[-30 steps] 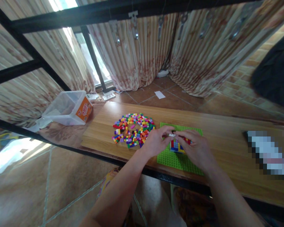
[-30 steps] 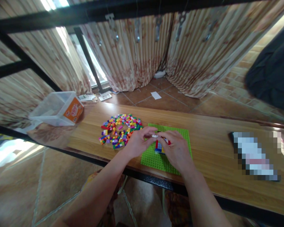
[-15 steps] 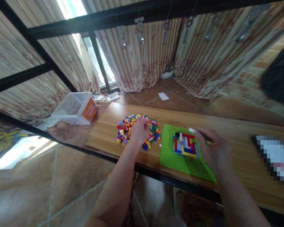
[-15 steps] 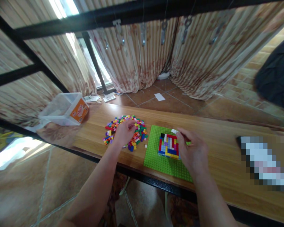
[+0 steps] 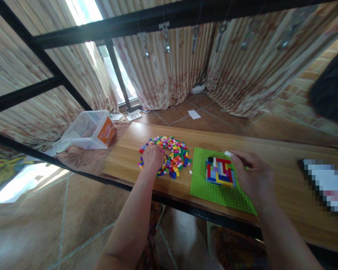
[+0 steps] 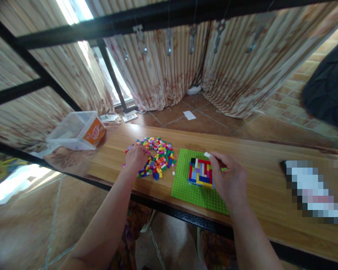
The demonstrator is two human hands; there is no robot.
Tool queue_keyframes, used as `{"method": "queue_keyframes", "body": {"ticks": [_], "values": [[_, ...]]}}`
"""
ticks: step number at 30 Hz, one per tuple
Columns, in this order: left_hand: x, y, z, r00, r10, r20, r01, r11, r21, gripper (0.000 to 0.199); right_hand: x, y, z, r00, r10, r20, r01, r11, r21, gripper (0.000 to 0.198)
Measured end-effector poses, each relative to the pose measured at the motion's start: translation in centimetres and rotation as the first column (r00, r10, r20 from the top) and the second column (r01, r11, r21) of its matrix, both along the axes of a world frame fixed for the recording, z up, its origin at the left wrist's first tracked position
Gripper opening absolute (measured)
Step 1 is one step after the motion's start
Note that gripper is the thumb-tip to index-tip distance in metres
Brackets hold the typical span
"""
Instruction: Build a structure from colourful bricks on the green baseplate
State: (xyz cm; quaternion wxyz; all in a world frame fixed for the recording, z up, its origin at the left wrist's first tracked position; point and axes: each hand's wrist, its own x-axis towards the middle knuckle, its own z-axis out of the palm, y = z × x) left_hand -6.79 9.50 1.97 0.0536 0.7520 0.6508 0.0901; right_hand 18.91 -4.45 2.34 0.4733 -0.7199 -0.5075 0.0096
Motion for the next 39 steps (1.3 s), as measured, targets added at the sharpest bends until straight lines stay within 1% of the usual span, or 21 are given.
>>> {"method": "queue_keyframes", "body": {"ticks": [2,4,7,9,12,14,15,17,19,22,25,34,39], "values": [[0.2,0.0,0.0,0.999,-0.038,0.025,0.037,0.999,0.028,0.021,0.0,0.0,0.0,1.000,-0.006,0.005,0.006,1.000,-0.006,0.022],[0.6,-0.2,0.0,0.993,-0.078,0.087,0.072,0.995,0.068,0.018,0.1,0.0,-0.1,1.000,-0.013,0.011,0.013,1.000,-0.008,0.022],[2.1,-1.0,0.2,0.952,-0.153,0.264,0.132,0.987,0.094,0.013,0.1,0.1,-0.3,1.000,-0.007,0.014,0.007,1.000,0.003,0.022],[3.4,-1.9,0.2,0.883,-0.223,0.413,0.211,0.975,0.074,0.010,0.1,0.1,-0.4,1.000,0.002,0.013,-0.002,1.000,0.006,0.021],[5.5,-3.3,-0.2,0.718,-0.336,0.610,0.365,0.928,0.082,0.003,0.0,0.2,-0.6,1.000,0.013,0.013,-0.014,1.000,0.007,0.023],[6.8,-4.1,-0.6,0.618,-0.371,0.693,0.436,0.895,0.091,0.003,0.0,0.3,-0.7,1.000,0.013,0.014,-0.013,1.000,0.006,0.024],[7.4,-4.5,-0.9,0.584,-0.375,0.720,0.456,0.885,0.091,0.004,0.0,0.3,-0.8,1.000,0.012,0.013,-0.013,1.000,0.005,0.025],[8.4,-5.0,-1.2,0.546,-0.386,0.744,0.488,0.868,0.093,0.005,0.0,0.4,-0.9,1.000,0.012,0.011,-0.012,1.000,0.004,0.026],[9.0,-5.3,-1.3,0.535,-0.422,0.732,0.519,0.848,0.109,0.006,0.0,0.4,-0.9,1.000,0.011,0.012,-0.011,1.000,0.005,0.026],[9.4,-5.6,-1.2,0.546,-0.484,0.684,0.558,0.819,0.133,0.009,0.1,0.3,-0.8,1.000,0.011,0.013,-0.011,1.000,0.004,0.025],[9.5,-5.5,-1.2,0.558,-0.506,0.657,0.569,0.810,0.140,0.012,0.1,0.1,-0.5,1.000,0.018,0.002,-0.018,1.000,0.000,0.024],[9.9,-5.5,-1.4,0.557,-0.510,0.655,0.554,0.816,0.165,0.011,-0.3,0.1,0.0,1.000,0.011,0.000,-0.011,1.000,-0.014,0.023],[10.2,-5.5,-1.8,0.583,-0.451,0.675,0.518,0.847,0.119,0.013,-0.3,0.1,-0.2,1.000,0.016,0.006,-0.016,1.000,-0.015,0.022]]}}
